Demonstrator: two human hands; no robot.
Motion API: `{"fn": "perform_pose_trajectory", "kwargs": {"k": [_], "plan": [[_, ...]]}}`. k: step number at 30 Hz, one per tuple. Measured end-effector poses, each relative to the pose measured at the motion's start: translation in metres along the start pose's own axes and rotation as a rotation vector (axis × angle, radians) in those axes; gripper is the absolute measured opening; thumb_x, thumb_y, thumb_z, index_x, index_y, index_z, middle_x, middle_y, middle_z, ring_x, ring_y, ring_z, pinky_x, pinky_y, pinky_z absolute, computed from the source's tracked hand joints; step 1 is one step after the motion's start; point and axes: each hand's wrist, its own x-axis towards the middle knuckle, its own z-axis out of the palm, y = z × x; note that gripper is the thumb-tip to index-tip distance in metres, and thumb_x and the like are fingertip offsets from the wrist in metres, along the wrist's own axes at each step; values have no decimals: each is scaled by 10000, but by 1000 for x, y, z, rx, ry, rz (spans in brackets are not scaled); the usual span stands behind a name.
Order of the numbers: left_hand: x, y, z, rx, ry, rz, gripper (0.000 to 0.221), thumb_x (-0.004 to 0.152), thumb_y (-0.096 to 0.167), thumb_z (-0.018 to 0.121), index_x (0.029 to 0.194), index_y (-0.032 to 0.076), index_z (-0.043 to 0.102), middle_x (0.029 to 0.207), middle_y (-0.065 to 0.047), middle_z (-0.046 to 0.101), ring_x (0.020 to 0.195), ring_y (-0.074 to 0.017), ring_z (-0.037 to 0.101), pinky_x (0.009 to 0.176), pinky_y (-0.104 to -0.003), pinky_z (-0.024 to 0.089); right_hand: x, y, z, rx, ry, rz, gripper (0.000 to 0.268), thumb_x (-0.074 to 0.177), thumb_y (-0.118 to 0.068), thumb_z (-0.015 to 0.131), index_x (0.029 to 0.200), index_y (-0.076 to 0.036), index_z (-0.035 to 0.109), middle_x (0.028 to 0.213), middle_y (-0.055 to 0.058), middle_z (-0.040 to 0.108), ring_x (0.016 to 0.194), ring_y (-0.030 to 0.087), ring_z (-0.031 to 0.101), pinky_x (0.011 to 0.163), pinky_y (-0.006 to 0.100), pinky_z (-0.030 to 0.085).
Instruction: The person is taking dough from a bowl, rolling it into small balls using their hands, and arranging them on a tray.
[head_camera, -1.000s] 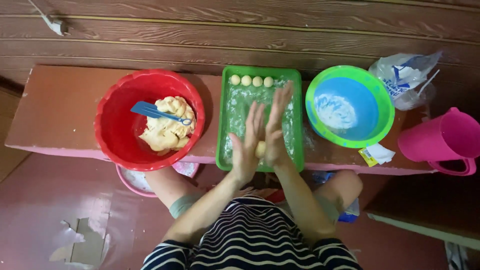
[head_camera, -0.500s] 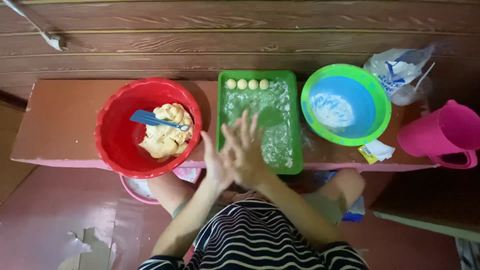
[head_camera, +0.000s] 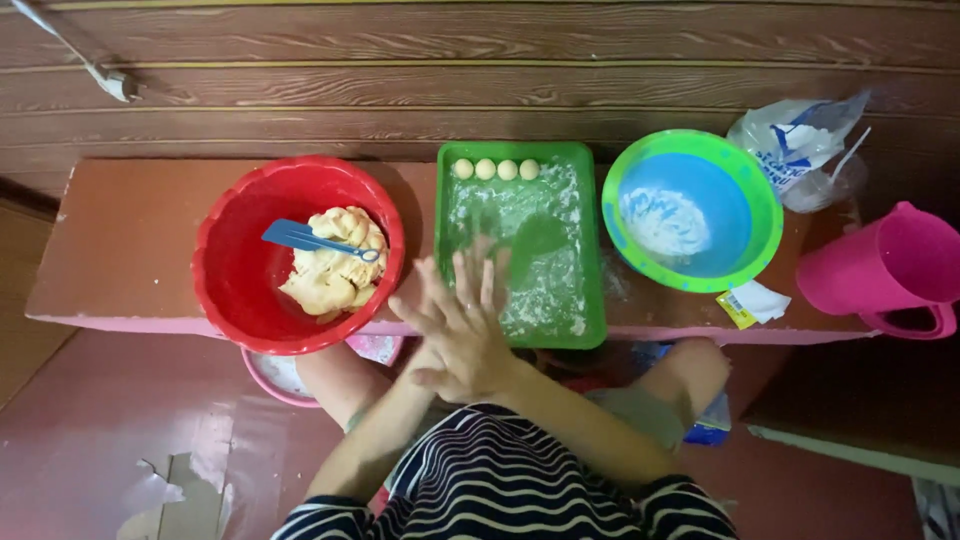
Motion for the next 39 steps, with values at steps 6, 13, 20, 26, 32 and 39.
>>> {"fn": "perform_pose_trajectory", "kwargs": {"k": [6,13,20,26,32,39], "plan": [[-15,-3,42,17,-23,7,932,811,810,568,1492,178,492,1298,-33,676,1205,-222,644,1069,-360,499,3,41,-21,-226,-61,205,836,971,-764,244,1640,-265,290,1702,273,-39,1513,572,-134,1078,832,-103],[59,-55,-55,-60,-561,774,680,955,718,312,1531,375,193,1614,-111,100,1462,-372,128,1180,-588,-39,35,20,-24,-169,93,215,567,1043,-568,410,1505,-255,510,1673,202,217,1549,513,74,1229,669,50],[64,-24,-127,662,330,38,183,963,251,742,849,117,688,749,-11,663,655,-127,629,594,-237,460,6,77,-87,-175,170,331,142,937,-204,696,1040,-256,779,1217,-43,727,1084,192,733,928,333,558],[64,29,-189,1642,11,467,547,1018,273,629,481,171,616,417,36,558,474,-84,503,530,-227,439,-2,131,-283,131,538,976,271,1056,-83,488,1035,-181,739,861,-79,563,801,47,500,837,236,411],[57,27,-144,2151,-261,632,488,940,436,692,595,158,489,542,-37,514,540,-294,594,527,-361,494,-110,380,-398,-893,166,896,383,902,1,646,1092,-283,818,1001,78,770,985,357,717,821,506,588],[65,18,-142,2285,-121,817,463,902,417,735,593,191,475,557,-12,532,548,-257,641,502,-347,512,-93,481,-402,-841,-32,1285,290,835,-118,716,1094,-230,784,1121,97,735,1119,396,670,886,726,463]]}}
